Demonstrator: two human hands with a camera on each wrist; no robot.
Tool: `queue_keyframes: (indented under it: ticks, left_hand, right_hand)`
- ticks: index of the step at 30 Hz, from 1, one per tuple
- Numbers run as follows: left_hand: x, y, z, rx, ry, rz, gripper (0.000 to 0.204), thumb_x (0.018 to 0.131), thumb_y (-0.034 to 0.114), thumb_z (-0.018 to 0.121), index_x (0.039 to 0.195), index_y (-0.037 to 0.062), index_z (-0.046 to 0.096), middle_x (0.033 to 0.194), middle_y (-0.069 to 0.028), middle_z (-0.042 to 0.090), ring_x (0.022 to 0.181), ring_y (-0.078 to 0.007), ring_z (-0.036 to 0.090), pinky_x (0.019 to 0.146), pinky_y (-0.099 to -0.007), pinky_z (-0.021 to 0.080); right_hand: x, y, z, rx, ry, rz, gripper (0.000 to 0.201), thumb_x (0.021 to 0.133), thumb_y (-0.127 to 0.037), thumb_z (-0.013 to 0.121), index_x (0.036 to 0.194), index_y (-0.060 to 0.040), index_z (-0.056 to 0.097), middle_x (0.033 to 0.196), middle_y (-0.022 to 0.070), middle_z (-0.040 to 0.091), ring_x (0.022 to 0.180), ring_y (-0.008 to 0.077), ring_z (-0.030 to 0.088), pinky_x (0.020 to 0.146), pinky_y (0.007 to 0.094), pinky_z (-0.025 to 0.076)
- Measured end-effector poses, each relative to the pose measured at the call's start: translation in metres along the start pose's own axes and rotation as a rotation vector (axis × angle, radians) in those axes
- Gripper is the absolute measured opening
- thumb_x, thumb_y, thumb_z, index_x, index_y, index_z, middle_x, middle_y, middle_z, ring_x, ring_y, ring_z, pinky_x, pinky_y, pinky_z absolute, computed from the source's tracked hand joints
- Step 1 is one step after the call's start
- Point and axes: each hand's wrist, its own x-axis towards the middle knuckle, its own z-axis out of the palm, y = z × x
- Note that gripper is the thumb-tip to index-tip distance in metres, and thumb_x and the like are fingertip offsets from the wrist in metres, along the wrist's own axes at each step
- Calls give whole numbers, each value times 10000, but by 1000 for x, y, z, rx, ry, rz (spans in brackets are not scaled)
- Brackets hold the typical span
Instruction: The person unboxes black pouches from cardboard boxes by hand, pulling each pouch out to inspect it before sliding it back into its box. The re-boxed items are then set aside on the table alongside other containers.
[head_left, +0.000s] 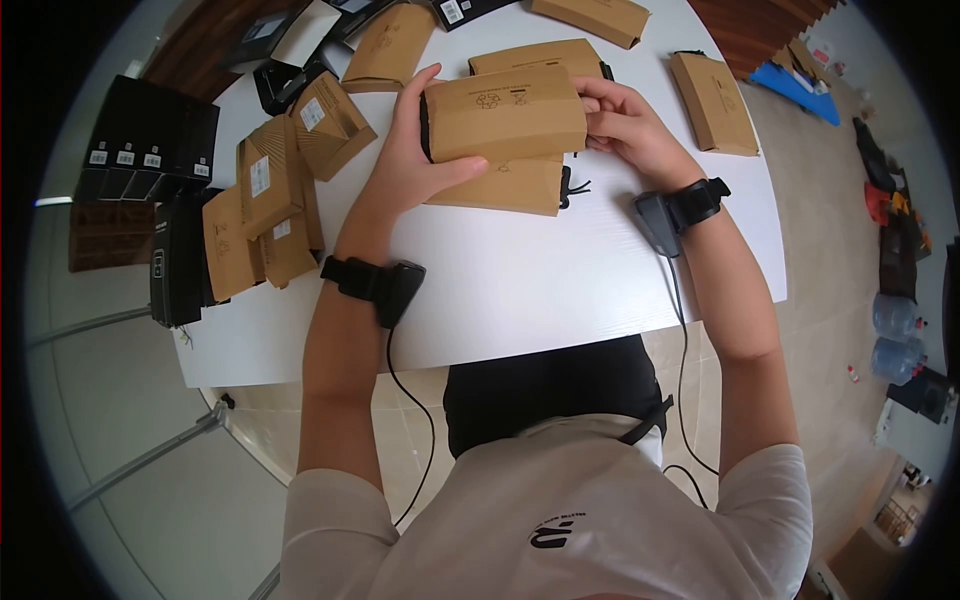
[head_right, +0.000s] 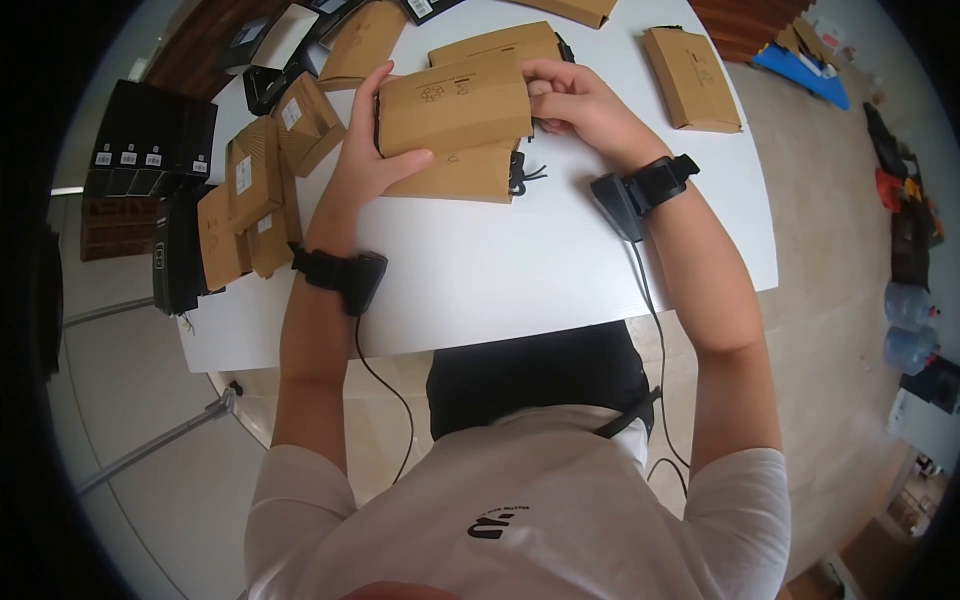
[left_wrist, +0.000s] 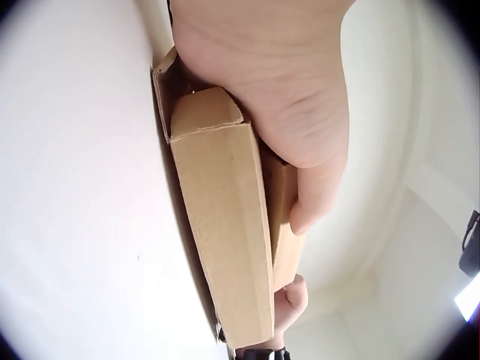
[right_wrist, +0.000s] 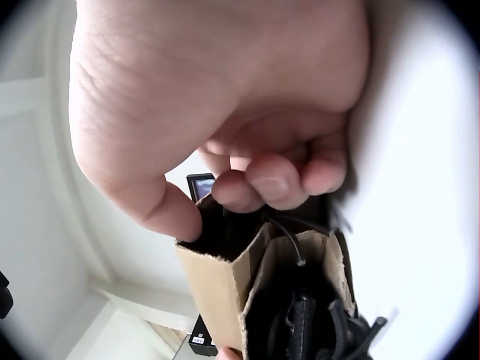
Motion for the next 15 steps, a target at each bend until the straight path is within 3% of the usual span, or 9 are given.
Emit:
queue_keyframes:
  ticks: [3, 9, 11, 15]
  left_hand:
    - [0, 10, 1, -83, -19, -102, 1025, 673, 124, 851, 1515, 63, 270, 1279, -153, 534, 1195, -238, 542, 1001, -358, 473]
    - [1, 5, -1, -184, -12, -133, 994, 665, 126, 868, 1496, 67, 327, 1250, -136, 564, 1171, -229, 566, 981, -350, 491]
    - [1, 6, -2, -175, -22, -143, 984, 668, 126, 867, 1493, 70, 334, 1254, -135, 564, 1171, -228, 566, 980, -352, 491]
    - [2, 0, -3, -176, -21, -146, 937, 672, 129, 863, 1468, 71, 372, 1267, -130, 564, 1174, -224, 567, 982, -352, 493]
  right_hand:
    - [0, -2, -1, 0, -38, 13, 389, 895, -65, 592, 1272, 30, 592, 706, -94, 451, 614, 32, 391, 576, 188, 343]
    - [-1, -9, 3, -254, -4, 33, 376, 871, -97, 668, 1230, 10, 626, 643, -94, 415, 596, 31, 403, 572, 201, 355]
    - [0, -9, 0, -268, -49, 83, 237, 865, -112, 699, 1082, -27, 658, 695, -92, 518, 624, 5, 453, 578, 182, 365]
    - [3, -4, 0, -307, -55, 109, 150, 870, -111, 697, 994, -36, 659, 677, -85, 511, 602, 7, 443, 562, 185, 365]
